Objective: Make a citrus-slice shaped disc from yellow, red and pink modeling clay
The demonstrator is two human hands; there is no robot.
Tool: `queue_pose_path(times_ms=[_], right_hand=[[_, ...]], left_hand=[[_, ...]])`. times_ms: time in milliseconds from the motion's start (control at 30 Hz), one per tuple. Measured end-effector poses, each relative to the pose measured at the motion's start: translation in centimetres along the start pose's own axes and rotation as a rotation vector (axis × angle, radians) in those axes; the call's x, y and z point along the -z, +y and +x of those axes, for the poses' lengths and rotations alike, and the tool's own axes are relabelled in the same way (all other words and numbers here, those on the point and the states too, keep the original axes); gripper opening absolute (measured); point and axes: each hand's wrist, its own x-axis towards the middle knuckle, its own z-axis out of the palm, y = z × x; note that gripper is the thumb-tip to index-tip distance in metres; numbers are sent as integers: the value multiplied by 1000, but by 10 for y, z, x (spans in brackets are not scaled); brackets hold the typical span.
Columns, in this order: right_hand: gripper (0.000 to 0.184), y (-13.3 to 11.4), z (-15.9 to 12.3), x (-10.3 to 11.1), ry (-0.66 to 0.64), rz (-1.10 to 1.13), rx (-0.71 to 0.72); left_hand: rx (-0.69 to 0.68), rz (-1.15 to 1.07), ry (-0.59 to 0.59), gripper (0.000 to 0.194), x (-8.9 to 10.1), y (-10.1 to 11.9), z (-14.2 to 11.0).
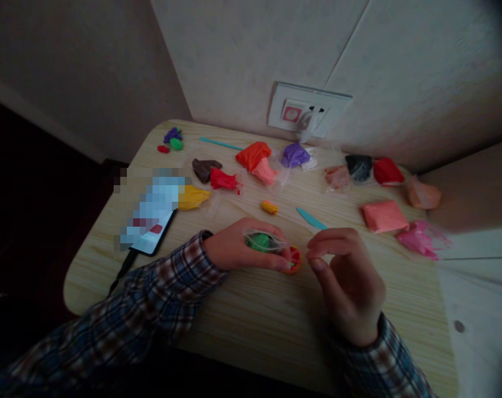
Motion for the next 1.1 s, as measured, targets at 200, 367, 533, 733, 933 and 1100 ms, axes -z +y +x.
queue_pose_path(times_ms=[200, 367, 533, 733, 933, 1100], right_hand=[[12, 13, 2, 1, 96, 439, -325], [12, 17, 3, 1, 113, 591, -406], [11, 15, 4, 0, 141, 721, -509], [10, 13, 3, 2, 133, 727, -511], [7, 13, 2, 6, 114, 553, -462], [7, 15, 1, 6, 78, 555, -487]], left_hand=[[-3, 43, 40, 8, 2, 0, -1], [6, 72, 53, 8, 3, 2, -1], [-11, 90, 60, 8, 4, 2, -1], [-60, 143, 121, 7, 8, 6, 0], [-60, 148, 161, 9, 10, 5, 0], [-55, 135, 163, 9, 10, 6, 0]])
